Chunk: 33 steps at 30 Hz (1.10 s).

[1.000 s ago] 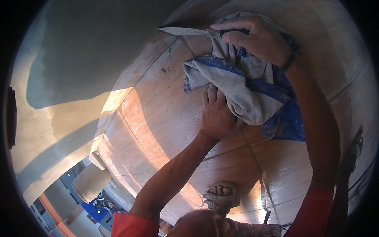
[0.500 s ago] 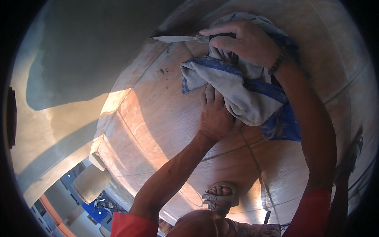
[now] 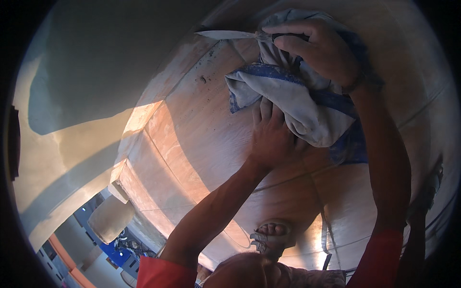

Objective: The person cleans a tiled floor using a cloth and a scraper. They wipe the surface with the cloth and use the scraper to remove debris from the grout lines and tile surface. The person moves around the area, repeatedly wiping and scraping different sections of the floor.

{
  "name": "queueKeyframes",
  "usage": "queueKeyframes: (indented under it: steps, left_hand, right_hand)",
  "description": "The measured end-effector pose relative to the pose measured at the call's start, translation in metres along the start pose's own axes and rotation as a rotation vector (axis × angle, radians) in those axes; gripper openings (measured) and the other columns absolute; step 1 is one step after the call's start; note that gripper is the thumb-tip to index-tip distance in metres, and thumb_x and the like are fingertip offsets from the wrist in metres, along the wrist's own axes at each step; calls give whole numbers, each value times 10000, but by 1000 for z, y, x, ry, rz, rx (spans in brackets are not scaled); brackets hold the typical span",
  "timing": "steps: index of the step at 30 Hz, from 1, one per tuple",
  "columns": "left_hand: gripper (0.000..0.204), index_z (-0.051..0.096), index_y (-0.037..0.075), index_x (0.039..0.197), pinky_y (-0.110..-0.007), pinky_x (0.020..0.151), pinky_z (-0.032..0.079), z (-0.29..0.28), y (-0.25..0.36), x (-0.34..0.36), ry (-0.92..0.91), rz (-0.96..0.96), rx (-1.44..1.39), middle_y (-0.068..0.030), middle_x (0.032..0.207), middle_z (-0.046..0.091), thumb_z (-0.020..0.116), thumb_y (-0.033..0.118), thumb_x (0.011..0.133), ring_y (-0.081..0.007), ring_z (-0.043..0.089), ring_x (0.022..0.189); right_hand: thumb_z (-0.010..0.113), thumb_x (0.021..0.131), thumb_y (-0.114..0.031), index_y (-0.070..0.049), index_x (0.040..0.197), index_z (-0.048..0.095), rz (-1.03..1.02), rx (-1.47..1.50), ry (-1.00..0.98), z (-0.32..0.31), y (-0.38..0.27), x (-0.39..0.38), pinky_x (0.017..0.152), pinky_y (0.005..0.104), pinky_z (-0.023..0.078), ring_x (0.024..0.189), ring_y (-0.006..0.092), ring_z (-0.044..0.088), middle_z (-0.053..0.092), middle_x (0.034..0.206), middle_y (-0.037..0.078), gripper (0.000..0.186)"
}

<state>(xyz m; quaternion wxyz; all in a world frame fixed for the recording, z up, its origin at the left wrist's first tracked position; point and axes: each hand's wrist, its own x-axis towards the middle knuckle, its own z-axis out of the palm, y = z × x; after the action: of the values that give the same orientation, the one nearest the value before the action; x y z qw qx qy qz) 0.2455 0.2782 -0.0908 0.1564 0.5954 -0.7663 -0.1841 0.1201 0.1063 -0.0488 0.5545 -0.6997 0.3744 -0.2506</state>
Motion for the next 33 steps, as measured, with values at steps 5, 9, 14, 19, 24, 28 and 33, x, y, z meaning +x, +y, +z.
queueKeyframes:
  steps: [5,9,14,19,24,28,33]
  left_hand:
    - [710,517,71,1348,-604,1050,272,1,4,0,4,-33,-77,-236,1374,402,699,437,767,-491,337,1287]
    - [655,550,75,1307,-606,1045,278,-3,3,5,6,-25,-42,-218,1354,441,694,435,780,-465,370,1267]
    - [559,606,81,1232,-592,1041,292,6,3,0,-111,-50,-96,-134,1287,543,681,420,794,-402,428,1251]
    - [532,624,83,1202,-582,1028,308,4,4,4,72,11,-93,-130,1276,553,687,411,788,-402,445,1231]
    - [533,607,89,1208,-577,1009,330,12,-38,-34,107,100,-448,-177,1240,526,718,367,768,-445,448,1171]
    - [586,568,99,1266,-575,1040,320,-28,54,-26,428,61,-379,-195,1241,484,737,350,764,-468,409,1199]
    - [690,497,127,1406,-603,1118,256,-15,66,98,286,187,-32,-224,1462,361,699,400,805,-484,279,1371]
  right_hand:
    - [617,912,-199,-7,1182,683,-101,-178,3,20,4,6,831,262,514,900,150,681,727,1003,154,338]
    - [618,911,-212,-78,1161,709,-122,-92,80,18,3,7,815,289,524,864,201,700,720,956,170,298]
    - [619,901,-213,-73,1160,702,-240,-308,-118,57,-19,9,782,322,539,840,255,704,710,896,185,306]
    - [638,895,-173,-5,1241,637,-80,-239,-18,-9,-55,-60,754,352,525,800,224,686,723,958,140,384]
    - [594,958,-204,51,1326,557,431,-90,426,-86,-75,-160,650,266,488,723,113,606,679,912,67,449]
    - [555,966,-212,29,1354,541,351,-192,690,-107,-40,-219,486,192,334,567,33,426,559,775,-2,457]
    - [545,956,-200,7,1364,540,478,-57,744,-76,-48,-228,429,185,276,521,20,389,528,756,-18,457]
